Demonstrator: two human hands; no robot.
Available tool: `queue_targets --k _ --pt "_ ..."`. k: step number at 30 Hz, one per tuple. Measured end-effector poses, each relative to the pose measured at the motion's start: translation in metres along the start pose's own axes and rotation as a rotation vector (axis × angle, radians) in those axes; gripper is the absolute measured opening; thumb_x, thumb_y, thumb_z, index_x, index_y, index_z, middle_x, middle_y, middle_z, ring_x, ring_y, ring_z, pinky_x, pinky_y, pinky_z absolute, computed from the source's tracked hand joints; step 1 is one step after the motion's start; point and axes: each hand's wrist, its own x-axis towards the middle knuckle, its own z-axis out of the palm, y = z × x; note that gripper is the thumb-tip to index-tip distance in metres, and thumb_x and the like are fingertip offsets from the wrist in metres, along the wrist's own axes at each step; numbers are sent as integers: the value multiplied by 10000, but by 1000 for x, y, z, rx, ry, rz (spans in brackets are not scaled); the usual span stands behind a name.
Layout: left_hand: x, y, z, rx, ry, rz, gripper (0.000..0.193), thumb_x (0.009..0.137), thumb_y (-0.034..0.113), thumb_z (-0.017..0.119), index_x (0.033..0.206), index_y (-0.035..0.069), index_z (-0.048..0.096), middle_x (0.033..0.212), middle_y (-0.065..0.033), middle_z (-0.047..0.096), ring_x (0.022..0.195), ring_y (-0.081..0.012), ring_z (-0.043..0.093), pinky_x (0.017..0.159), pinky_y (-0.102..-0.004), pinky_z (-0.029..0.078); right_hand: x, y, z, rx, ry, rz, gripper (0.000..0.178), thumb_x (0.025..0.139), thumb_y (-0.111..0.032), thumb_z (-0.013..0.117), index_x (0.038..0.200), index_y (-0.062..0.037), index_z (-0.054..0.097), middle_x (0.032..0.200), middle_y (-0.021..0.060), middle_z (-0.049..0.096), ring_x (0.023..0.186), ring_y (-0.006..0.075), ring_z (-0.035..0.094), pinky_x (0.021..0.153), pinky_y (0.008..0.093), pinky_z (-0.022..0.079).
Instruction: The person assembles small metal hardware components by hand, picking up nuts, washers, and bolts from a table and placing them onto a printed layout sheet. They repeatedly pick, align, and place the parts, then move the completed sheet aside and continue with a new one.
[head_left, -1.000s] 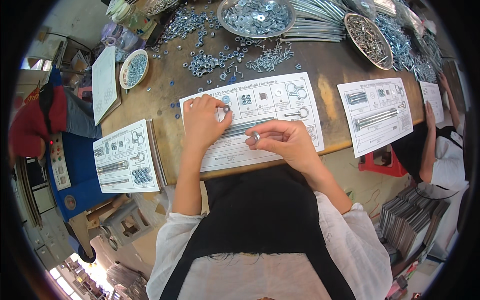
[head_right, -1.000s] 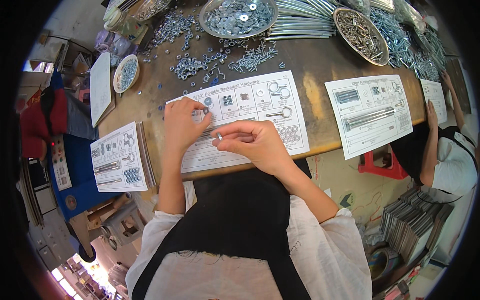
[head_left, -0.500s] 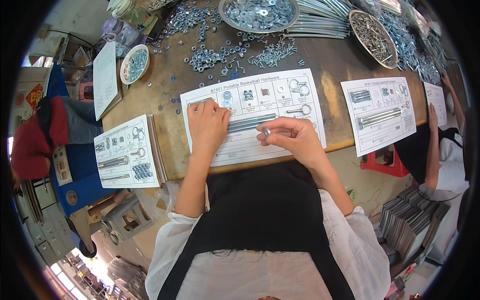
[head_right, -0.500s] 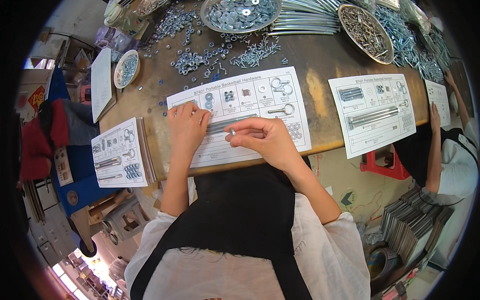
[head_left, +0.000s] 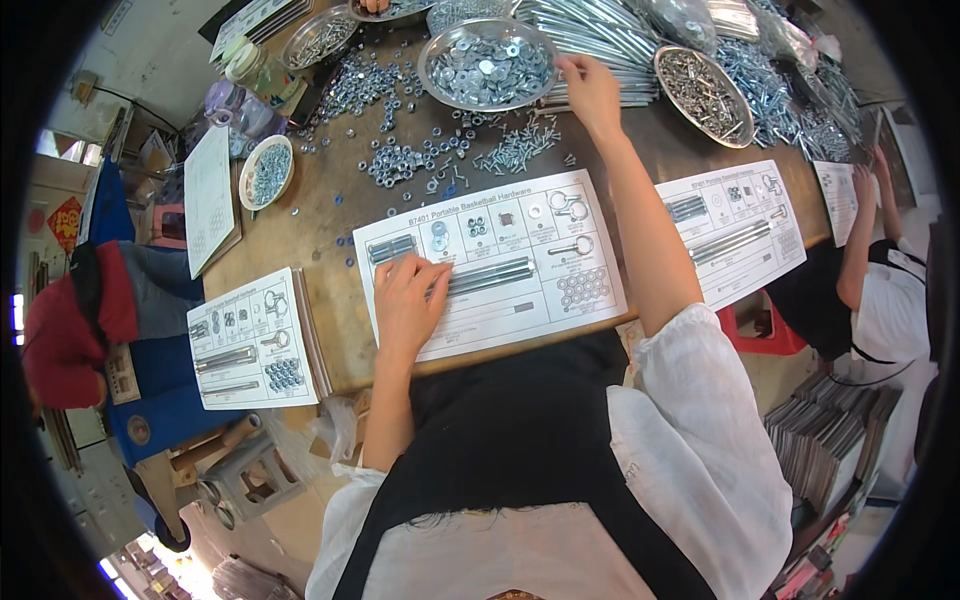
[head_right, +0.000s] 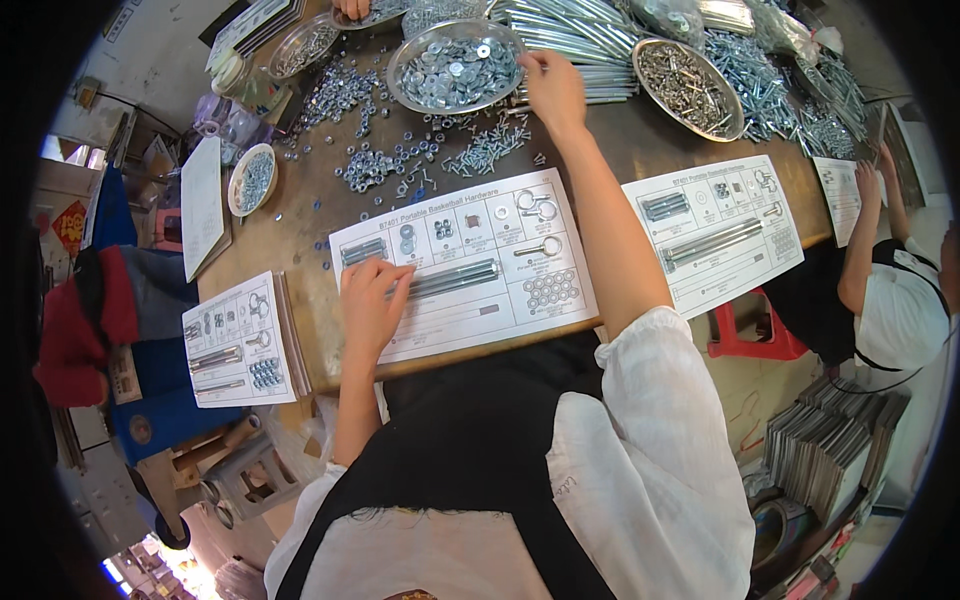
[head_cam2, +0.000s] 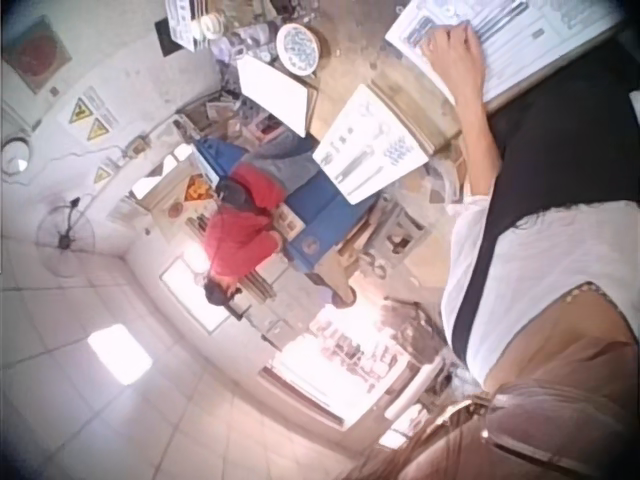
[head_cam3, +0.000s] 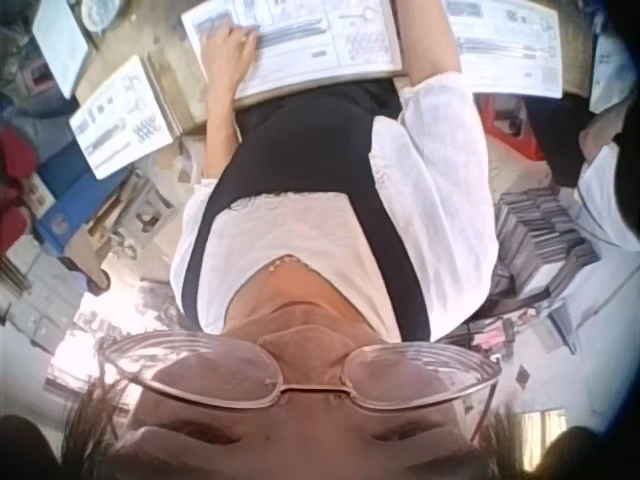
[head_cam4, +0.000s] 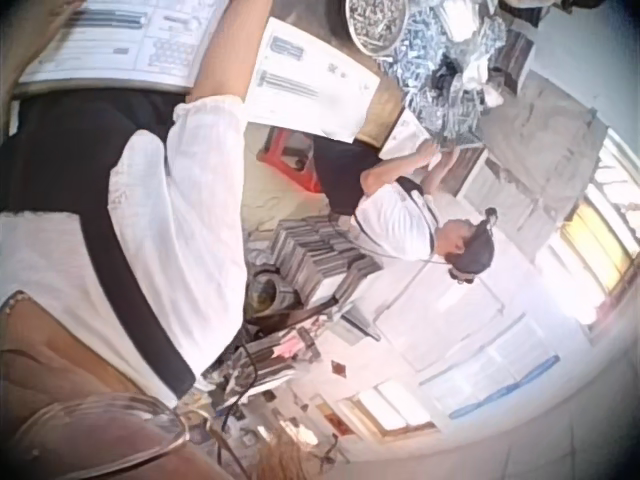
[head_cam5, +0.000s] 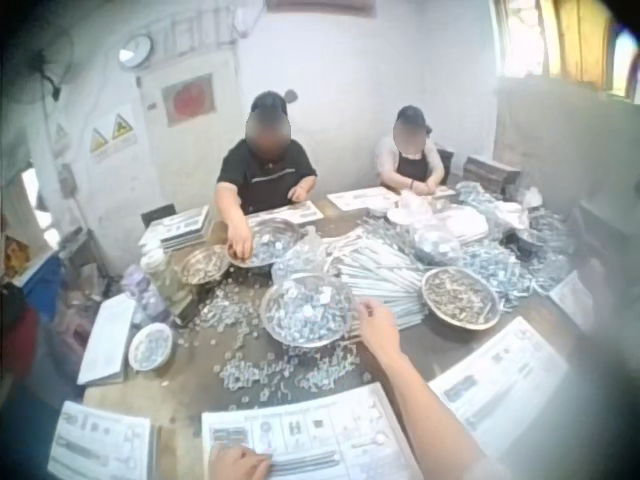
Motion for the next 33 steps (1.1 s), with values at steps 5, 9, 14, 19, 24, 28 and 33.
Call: queue_targets --k 5,9,14,19,24,28,33 --pt "-27 -22 -5 -37 -7 -85 73 849 130 744 909 90 746 836 -20 624 833 -225 605 863 -377 421 -16 64 -27 -560 -192 -271 137 862 -235 729 967 -148 730 1048 83 663 1027 320 627 863 423 504" --pt "-26 -21 -12 -29 13 -77 80 847 123 742 921 93 743 850 -28 633 835 -240 604 869 -383 431 -4 60 -45 -609 -363 -596 129 861 -234 728 940 -144 682 1033 80 621 1052 323 599 931 413 464" --pt "-18 -20 -20 -65 66 -39 100 855 110 730 954 102 743 861 -31 640 855 -250 602 863 -389 436 -36 36 -49 -402 -299 -513 149 904 -154 665 1047 -115 648 1010 80 650 917 331 641 782 423 517" --pt "-41 -41 -37 -141 95 -288 113 876 103 710 980 99 751 878 -51 642 892 -253 598 855 -357 438 -172 -63 -34 -168 -432 -582 157 875 -134 693 1030 -118 683 929 55 667 837 282 673 697 382 542" --pt "-70 -55 -57 -324 -59 -385 132 853 114 739 982 102 762 879 -47 620 871 -232 575 779 -356 449 -283 -118 15 -37 -563 -469 163 837 -147 744 994 -119 710 857 39 643 794 238 663 665 354 532" --pt "-89 -45 -57 -178 -149 -304 172 804 132 789 972 112 759 890 -36 592 863 -231 572 757 -356 450 -307 -111 38 -36 -571 -515 152 846 -148 743 992 -119 711 857 44 640 829 238 657 685 359 524" --pt "-114 -48 -45 -129 -87 -296 220 779 120 805 992 111 750 917 -43 593 889 -249 580 776 -359 461 -296 -107 22 26 -587 -451 100 865 -142 709 956 -106 692 878 64 638 858 276 644 739 416 512"
